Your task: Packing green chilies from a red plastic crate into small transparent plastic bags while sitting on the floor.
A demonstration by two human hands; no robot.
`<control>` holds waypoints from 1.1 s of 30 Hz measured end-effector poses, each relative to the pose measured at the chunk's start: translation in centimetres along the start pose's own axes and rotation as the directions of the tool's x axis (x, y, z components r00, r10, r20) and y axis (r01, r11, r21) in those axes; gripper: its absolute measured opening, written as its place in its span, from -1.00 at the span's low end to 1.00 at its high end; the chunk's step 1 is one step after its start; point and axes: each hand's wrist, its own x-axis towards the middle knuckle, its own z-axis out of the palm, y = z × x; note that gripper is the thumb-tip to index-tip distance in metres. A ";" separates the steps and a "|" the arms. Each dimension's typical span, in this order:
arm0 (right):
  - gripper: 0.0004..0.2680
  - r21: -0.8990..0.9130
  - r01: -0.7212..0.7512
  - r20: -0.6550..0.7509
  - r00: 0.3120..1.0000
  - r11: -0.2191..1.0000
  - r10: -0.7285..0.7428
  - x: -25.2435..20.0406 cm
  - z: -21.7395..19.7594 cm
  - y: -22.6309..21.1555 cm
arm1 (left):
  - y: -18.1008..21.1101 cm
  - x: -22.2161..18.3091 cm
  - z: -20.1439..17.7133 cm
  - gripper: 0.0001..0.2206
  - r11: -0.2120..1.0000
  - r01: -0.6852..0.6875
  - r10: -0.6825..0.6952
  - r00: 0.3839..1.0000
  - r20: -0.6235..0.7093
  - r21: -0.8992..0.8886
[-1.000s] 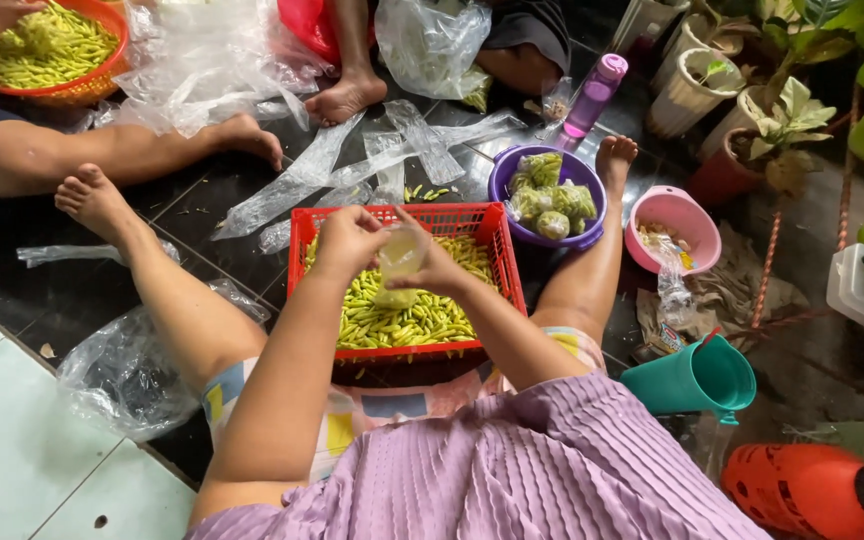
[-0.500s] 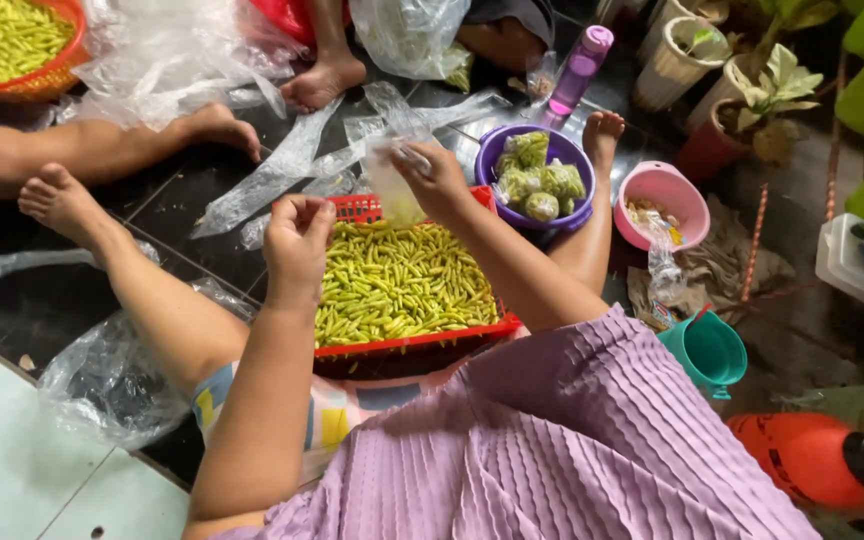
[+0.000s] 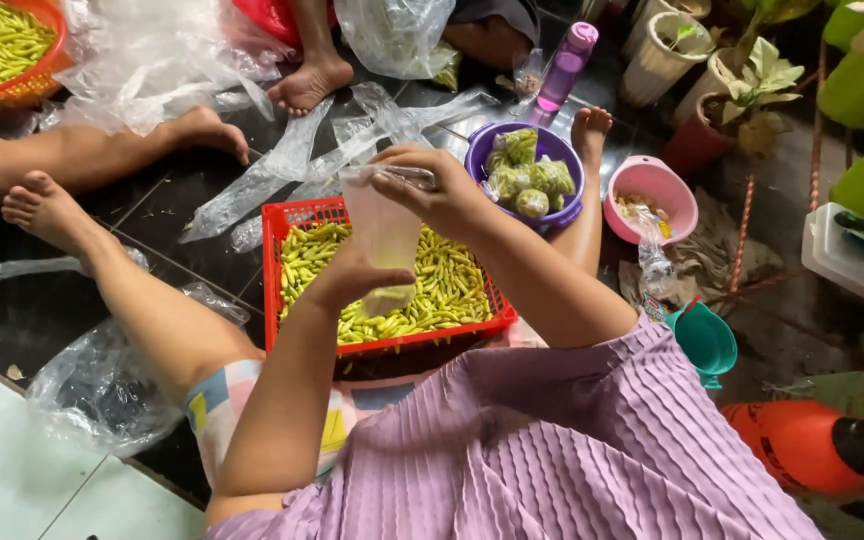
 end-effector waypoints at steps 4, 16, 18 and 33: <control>-0.90 0.061 -0.020 0.020 1.000 0.998 0.018 -0.4 -0.3 -1.5 | 2.1 -1.5 0.8 -0.55 0.977 0.059 -0.018 0.980 0.199 -0.206; -0.91 -0.396 0.623 0.076 0.755 0.675 -0.652 -2.5 -0.8 -6.1 | -0.5 -2.4 0.2 -0.68 0.956 0.062 0.027 0.955 0.295 -0.287; -0.89 -0.389 0.798 0.283 0.579 0.460 -0.765 -4.8 1.5 -5.7 | 0.6 -2.5 0.1 -0.69 0.965 0.060 0.018 0.955 0.296 -0.254; -0.94 -0.705 0.676 0.629 0.736 0.215 -0.249 -5.1 -2.4 -1.1 | -0.1 -3.7 -2.0 -0.78 0.980 -0.124 0.117 0.992 0.057 0.157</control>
